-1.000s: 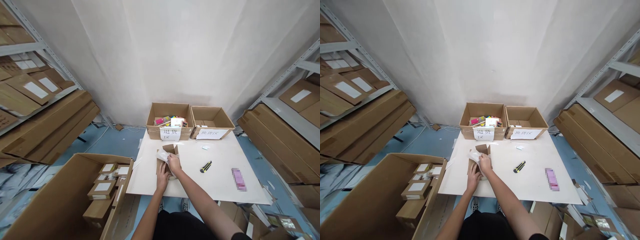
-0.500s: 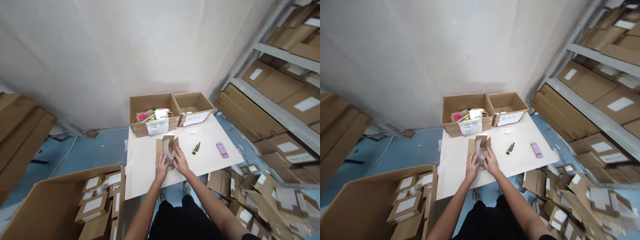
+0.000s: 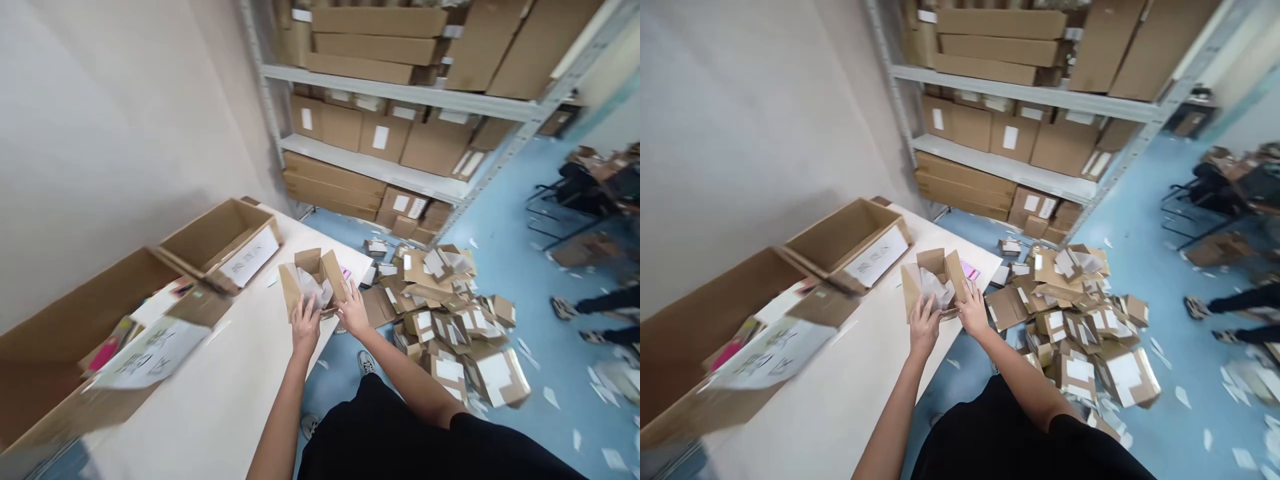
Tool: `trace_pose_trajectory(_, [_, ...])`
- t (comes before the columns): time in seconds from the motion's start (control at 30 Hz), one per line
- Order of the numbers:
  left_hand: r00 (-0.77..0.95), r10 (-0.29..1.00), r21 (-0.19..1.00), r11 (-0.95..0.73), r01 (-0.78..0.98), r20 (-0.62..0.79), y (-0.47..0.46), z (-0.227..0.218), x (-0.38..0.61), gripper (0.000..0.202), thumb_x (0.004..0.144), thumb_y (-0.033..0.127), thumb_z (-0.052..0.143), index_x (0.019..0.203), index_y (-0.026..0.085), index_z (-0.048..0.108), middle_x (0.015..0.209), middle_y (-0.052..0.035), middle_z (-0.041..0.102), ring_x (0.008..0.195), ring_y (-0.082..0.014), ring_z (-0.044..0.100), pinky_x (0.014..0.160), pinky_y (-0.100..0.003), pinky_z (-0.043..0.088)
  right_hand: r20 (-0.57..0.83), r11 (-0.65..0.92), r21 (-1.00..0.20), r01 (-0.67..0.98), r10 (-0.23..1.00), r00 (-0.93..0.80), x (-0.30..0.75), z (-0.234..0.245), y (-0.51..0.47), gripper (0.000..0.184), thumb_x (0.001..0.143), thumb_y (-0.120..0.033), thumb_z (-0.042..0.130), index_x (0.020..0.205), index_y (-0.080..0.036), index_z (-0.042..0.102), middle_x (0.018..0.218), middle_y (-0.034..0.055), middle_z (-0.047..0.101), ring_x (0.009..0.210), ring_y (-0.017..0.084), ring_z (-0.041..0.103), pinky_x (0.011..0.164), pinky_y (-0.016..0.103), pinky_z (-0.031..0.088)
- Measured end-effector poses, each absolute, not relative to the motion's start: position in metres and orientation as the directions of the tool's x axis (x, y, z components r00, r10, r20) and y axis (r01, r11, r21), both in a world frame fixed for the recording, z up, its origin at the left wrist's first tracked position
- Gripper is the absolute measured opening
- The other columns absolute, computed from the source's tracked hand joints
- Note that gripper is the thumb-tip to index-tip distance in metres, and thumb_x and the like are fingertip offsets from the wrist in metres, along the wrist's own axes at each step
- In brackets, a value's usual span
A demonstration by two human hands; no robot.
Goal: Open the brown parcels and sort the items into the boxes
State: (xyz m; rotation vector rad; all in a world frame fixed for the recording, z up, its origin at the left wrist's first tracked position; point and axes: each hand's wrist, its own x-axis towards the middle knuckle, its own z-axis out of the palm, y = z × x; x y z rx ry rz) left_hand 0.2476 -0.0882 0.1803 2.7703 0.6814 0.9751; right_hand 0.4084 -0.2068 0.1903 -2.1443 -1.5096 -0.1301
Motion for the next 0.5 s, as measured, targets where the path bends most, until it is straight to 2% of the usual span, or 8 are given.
trace_pose_trajectory(0.1, [0.747, 0.349, 0.263, -0.935, 0.237, 0.567, -0.107, 0.188, 0.345, 0.022, 0.096, 0.016, 0.058, 0.104, 0.025, 0.077, 0.154, -0.0074, 0.058, 0.158, -0.0338, 0.029, 0.122, -0.06, 0.036, 0.427, -0.368, -0.356, 0.859, 0.754, 0.499, 0.486, 0.187, -0.245, 0.011, 0.087, -0.016, 0.073, 0.094, -0.022, 0.078, 0.176, 0.0015, 0.015, 0.161, 0.039, 0.006, 0.118, 0.063, 0.037])
trace_pose_trajectory(0.3, [0.835, 0.166, 0.253, -0.967, 0.032, 0.525, -0.168, 0.188, 0.502, 0.025, 0.097, 0.015, 0.055, 0.105, 0.024, 0.077, 0.157, -0.0085, 0.054, 0.159, -0.0348, 0.025, 0.122, -0.062, 0.036, 0.482, -0.601, -0.361, 0.713, 0.534, 0.694, 0.608, 0.174, -0.347, 0.017, 0.091, -0.014, 0.066, 0.098, -0.023, 0.078, 0.176, -0.0007, 0.016, 0.162, 0.036, 0.007, 0.121, 0.061, 0.036])
trace_pose_trajectory(0.5, [0.881, -0.083, 0.277, -0.932, -0.234, 0.465, -0.248, 0.174, 0.618, 0.024, 0.096, 0.014, 0.055, 0.093, 0.023, 0.077, 0.154, -0.0082, 0.058, 0.159, -0.0339, 0.027, 0.12, -0.062, 0.04, 0.459, -0.824, -0.34, 0.454, 0.276, 0.845, 0.664, 0.16, -0.46, 0.021, 0.088, -0.012, 0.065, 0.101, -0.024, 0.079, 0.175, -0.0026, 0.017, 0.161, 0.039, 0.009, 0.12, 0.06, 0.038])
